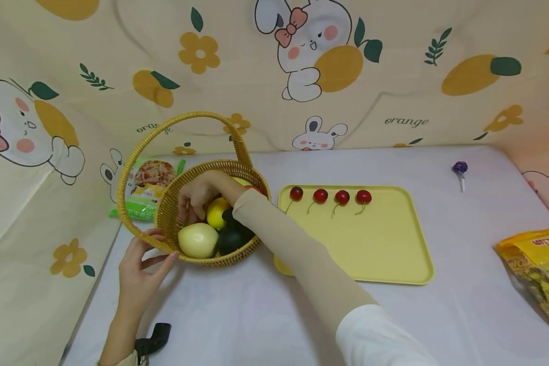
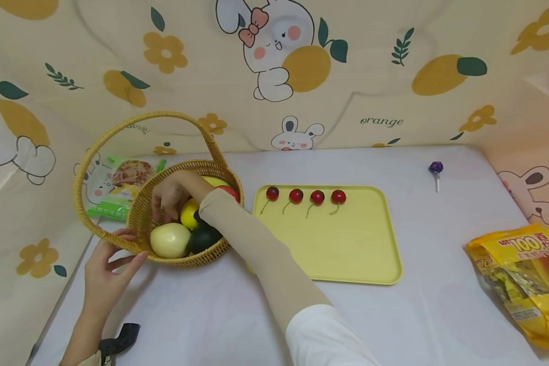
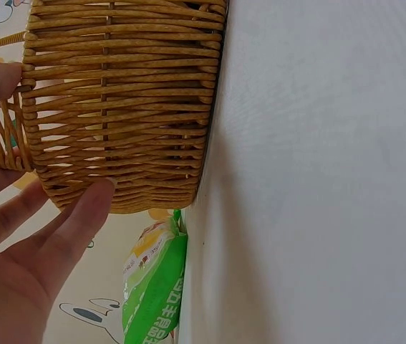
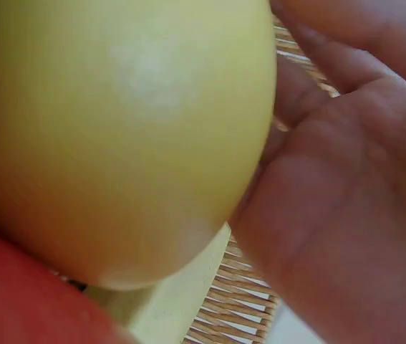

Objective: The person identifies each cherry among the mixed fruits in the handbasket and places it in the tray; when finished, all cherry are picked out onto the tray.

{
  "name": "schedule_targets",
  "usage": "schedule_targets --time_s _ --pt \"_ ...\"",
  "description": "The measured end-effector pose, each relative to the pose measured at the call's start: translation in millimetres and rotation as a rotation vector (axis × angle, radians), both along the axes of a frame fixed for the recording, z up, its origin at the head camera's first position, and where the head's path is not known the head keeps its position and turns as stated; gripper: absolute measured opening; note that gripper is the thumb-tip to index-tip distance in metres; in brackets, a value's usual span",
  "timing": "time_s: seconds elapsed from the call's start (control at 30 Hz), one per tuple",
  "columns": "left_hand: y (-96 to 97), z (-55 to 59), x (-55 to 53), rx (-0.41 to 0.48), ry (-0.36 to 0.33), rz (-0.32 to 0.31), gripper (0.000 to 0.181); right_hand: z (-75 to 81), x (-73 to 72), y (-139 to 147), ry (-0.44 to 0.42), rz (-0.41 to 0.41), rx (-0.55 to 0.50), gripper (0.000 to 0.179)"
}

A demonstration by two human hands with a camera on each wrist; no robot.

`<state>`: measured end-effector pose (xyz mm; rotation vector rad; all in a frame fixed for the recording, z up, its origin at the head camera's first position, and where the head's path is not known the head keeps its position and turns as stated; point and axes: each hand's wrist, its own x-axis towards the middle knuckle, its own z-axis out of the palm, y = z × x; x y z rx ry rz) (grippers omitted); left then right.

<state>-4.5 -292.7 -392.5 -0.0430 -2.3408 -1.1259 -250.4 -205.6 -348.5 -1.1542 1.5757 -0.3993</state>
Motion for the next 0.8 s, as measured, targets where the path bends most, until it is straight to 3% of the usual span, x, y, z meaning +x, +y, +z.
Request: schedule_targets --time_s 0.27,0.8 --pt "-0.6 -1.0 0.2 -0.010 -0.002 0.011 0.043 -3.2 0.5 0.6 -0.006 0.021 -0.010 0.037" --pt "-0.1 1.3 0.4 -0.008 0.009 -0.004 0.041 5.5 9.2 -5.8 0.157 0.124 0.041 0.034"
